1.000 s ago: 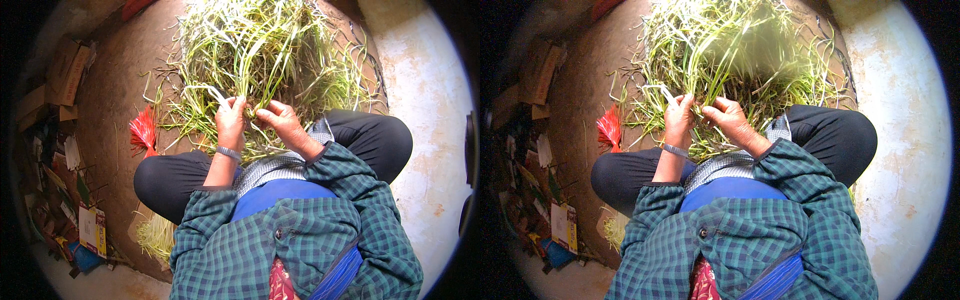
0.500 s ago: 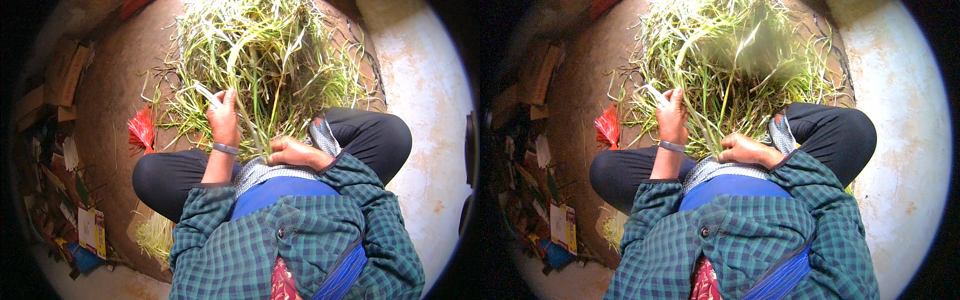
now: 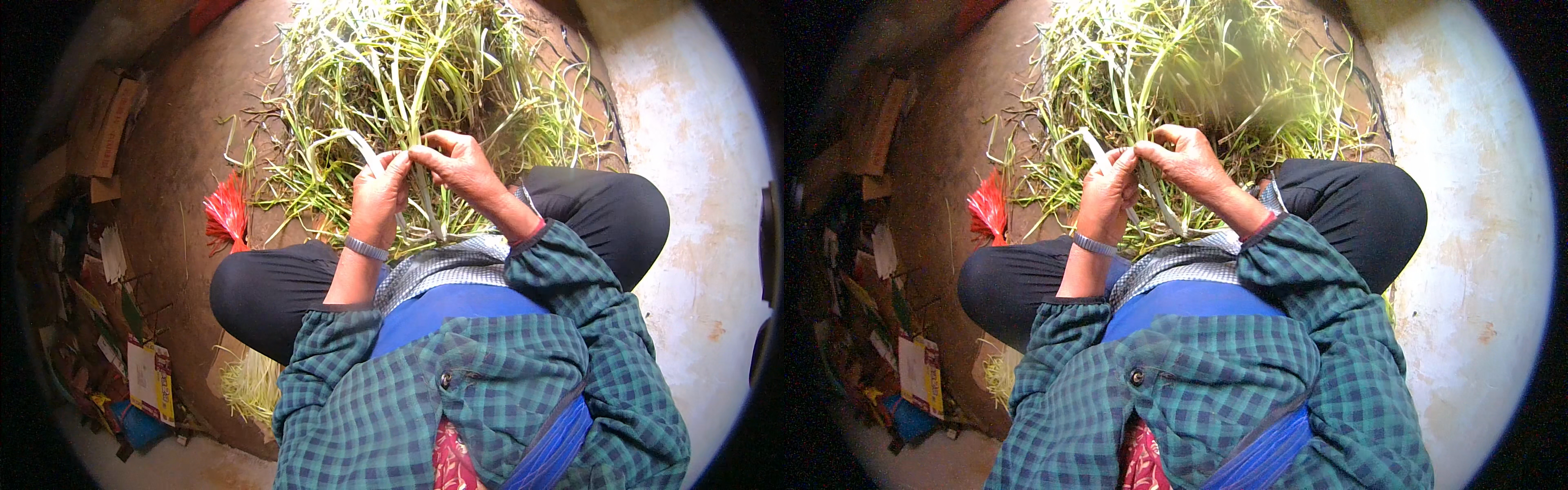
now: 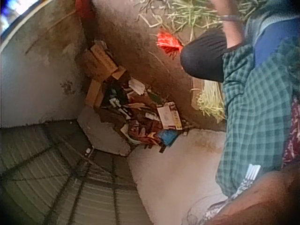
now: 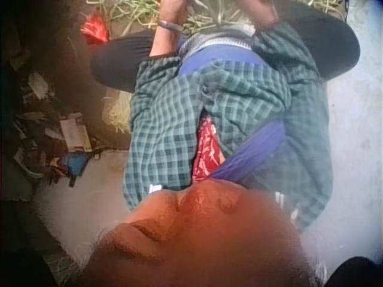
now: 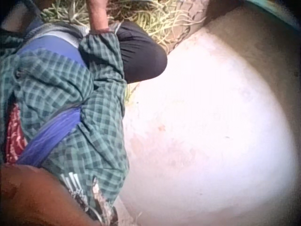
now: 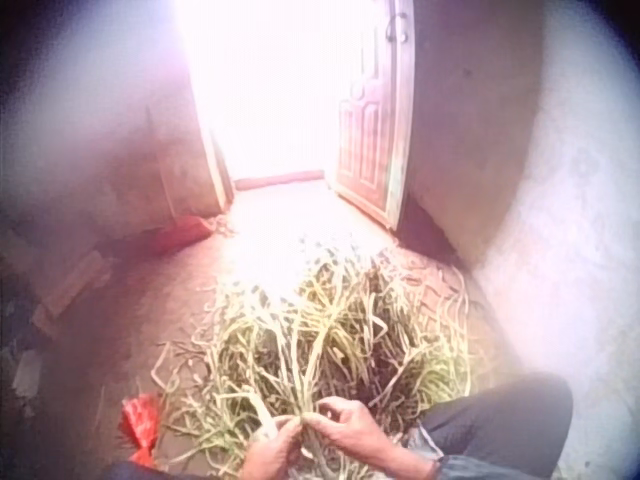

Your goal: The person sits cross-legged on the floor and repeatedly strips outer layers from long pale plant stems by hand. They separate the usable inner strands and place them into a growing pile on a brown paper sheet to their left, while discarding the removed outer layers onto the floor.

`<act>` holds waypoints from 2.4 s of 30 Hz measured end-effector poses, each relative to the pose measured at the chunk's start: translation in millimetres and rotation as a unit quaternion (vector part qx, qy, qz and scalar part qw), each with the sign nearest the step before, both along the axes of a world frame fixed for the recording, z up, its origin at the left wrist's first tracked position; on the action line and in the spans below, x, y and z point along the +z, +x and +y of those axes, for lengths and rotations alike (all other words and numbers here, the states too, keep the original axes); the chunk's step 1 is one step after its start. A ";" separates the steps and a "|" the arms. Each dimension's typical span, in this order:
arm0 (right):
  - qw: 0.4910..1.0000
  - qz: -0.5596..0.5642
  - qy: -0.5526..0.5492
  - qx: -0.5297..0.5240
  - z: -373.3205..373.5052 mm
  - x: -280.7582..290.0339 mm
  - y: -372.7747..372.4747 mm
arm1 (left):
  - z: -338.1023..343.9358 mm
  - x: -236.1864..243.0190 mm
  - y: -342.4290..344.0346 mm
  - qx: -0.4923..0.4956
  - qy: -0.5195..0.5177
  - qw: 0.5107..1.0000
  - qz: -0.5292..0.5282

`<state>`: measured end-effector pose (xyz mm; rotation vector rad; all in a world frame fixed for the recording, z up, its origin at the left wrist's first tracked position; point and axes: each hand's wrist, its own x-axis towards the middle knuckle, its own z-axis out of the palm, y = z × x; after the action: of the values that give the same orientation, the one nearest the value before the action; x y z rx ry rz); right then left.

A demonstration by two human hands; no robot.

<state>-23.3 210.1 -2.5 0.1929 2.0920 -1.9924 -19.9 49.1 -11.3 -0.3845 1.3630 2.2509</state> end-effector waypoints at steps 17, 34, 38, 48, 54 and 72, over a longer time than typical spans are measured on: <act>0.987 -0.067 -0.147 0.008 -14.3 -13.9 15.1 | 5.8 -0.6 1.3 0.070 -0.052 0.996 0.026; 0.932 -0.203 -0.299 0.021 15.6 -7.6 7.3 | -34.8 -1.6 -28.4 0.228 -0.138 0.962 0.054; 0.934 -0.182 -0.307 -0.003 18.3 -4.5 4.6 | -33.2 11.5 -21.7 0.219 -0.144 0.957 0.122; 0.920 -0.158 -0.358 -0.012 5.5 -11.8 -2.2 | -2.2 -2.7 28.8 -0.047 -0.121 0.980 0.150; 0.903 -0.202 -0.377 -0.041 3.9 2.2 -25.8 | -11.1 7.9 28.7 -0.104 -0.217 0.960 0.146; 0.945 0.053 -0.030 -0.322 96.1 -15.1 -87.2 | -44.3 66.1 33.1 -0.110 -0.019 0.992 0.050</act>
<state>-110.5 306.2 -17.6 0.8759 2.2203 -2.4515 13.2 4.8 54.8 -0.1269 1.4251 2.0886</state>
